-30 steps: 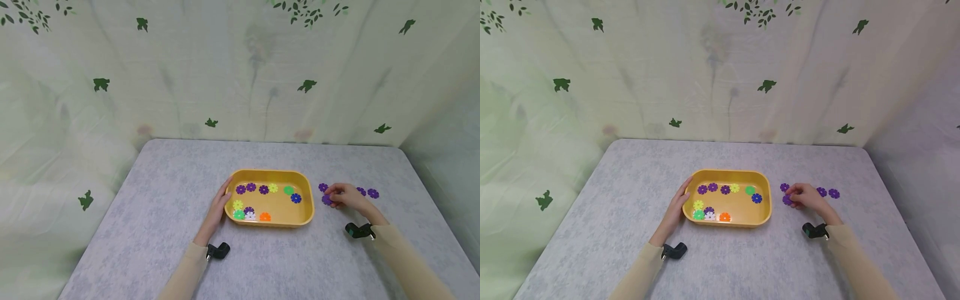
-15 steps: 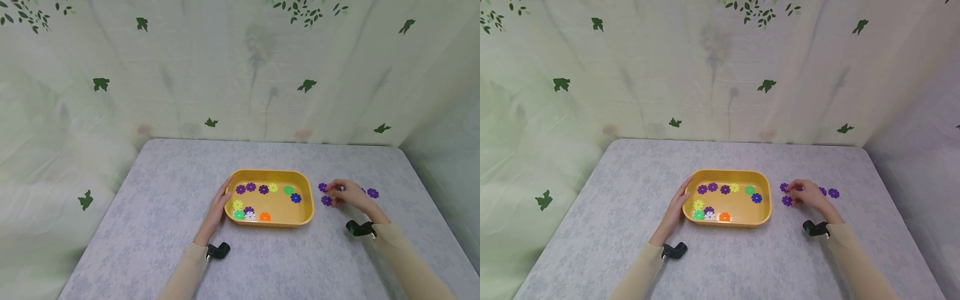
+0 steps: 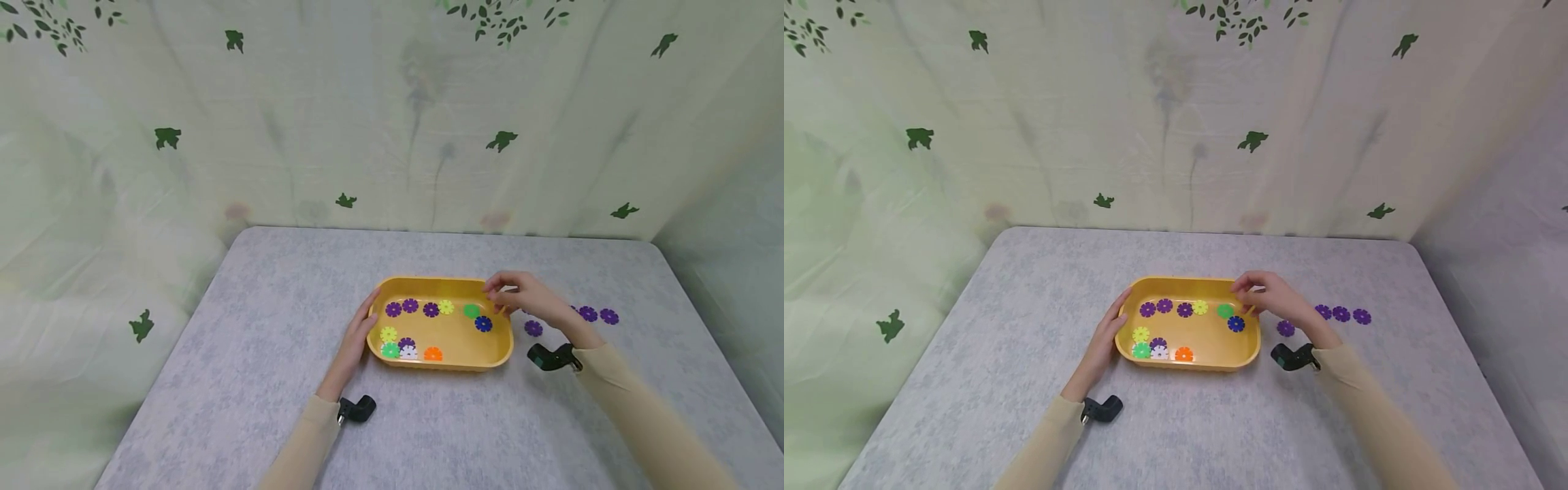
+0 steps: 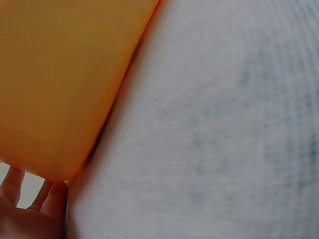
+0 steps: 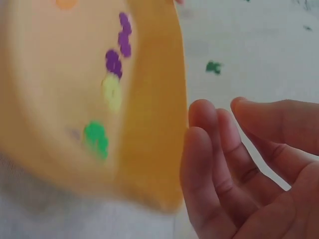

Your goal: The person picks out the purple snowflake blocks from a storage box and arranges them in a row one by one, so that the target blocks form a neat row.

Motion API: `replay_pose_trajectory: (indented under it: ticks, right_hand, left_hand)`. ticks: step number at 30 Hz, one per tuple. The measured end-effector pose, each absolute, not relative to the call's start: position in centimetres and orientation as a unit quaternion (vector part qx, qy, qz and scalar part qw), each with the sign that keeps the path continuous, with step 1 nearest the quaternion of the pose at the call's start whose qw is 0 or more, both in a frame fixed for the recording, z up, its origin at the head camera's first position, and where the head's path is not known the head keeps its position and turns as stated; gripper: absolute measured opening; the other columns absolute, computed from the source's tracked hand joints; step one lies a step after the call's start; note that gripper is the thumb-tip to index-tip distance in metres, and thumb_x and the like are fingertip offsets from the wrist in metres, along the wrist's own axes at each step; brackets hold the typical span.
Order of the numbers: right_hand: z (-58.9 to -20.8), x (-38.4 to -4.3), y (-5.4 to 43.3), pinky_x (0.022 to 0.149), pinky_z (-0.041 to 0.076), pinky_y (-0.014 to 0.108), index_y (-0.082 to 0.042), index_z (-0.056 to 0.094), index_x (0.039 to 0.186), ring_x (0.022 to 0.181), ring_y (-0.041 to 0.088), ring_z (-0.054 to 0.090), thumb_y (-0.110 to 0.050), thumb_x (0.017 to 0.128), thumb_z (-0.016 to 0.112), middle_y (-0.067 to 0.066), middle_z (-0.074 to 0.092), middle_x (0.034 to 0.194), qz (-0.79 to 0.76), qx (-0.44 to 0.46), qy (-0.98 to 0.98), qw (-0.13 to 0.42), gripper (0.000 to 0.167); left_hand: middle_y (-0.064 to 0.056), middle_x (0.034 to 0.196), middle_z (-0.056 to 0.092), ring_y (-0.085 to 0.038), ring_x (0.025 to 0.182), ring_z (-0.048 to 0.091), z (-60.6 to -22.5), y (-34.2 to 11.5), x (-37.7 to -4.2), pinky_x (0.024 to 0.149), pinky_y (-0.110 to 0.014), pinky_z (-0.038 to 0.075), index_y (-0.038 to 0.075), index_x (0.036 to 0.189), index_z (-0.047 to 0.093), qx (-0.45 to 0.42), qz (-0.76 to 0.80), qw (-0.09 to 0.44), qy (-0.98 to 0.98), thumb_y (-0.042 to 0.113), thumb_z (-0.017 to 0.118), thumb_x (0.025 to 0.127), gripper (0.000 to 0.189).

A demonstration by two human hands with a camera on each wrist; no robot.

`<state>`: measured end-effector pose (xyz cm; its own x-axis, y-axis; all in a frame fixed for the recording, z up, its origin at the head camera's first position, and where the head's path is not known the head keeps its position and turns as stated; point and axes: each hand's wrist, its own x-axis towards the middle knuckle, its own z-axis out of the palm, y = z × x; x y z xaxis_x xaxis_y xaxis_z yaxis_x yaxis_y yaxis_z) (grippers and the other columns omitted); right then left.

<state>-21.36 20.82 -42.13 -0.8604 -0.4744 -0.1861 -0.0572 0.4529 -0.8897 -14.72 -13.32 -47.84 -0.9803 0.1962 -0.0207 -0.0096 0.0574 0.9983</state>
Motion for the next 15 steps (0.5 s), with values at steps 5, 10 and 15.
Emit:
replay_pose_trajectory:
  ticks: [5, 10, 15]
  right_hand:
    - [-41.5, -21.8, 16.8, 0.077, 0.055, 0.050, 0.005, 0.059, 0.114, 0.086, 0.035, 0.061, -0.013, 0.094, 0.058, 0.025, 0.058, 0.104, -0.491, -0.203, 0.806, 0.259, 0.027]
    - [-42.0, -22.3, 13.5, 0.075, 0.055, 0.046, 0.006, 0.059, 0.115, 0.087, 0.038, 0.061, -0.006, 0.094, 0.055, 0.023, 0.060, 0.104, -0.486, -0.246, 0.784, 0.297, 0.025]
    - [-43.1, -22.9, 10.7, 0.072, 0.056, 0.037, 0.008, 0.060, 0.114, 0.082, 0.026, 0.060, -0.001, 0.091, 0.055, 0.024, 0.060, 0.102, -0.458, -0.274, 0.772, 0.343, 0.025]
  left_hand:
    - [0.005, 0.156, 0.023, -0.015, 0.143, 0.015, -47.8, -13.4, -14.7, 0.116, -0.039, 0.011, 0.021, 0.152, 0.029, 0.061, 0.693, 0.075, 0.714, 0.020, 0.035, 0.105, 0.047]
    - [0.006, 0.156, 0.023, -0.013, 0.142, 0.015, -47.8, -13.4, -14.7, 0.116, -0.039, 0.011, 0.022, 0.152, 0.028, 0.064, 0.692, 0.078, 0.715, 0.021, 0.034, 0.105, 0.047]
    - [0.006, 0.156, 0.023, -0.013, 0.142, 0.015, -47.8, -13.5, -14.6, 0.116, -0.038, 0.011, 0.021, 0.152, 0.028, 0.062, 0.690, 0.080, 0.717, 0.019, 0.034, 0.105, 0.047]
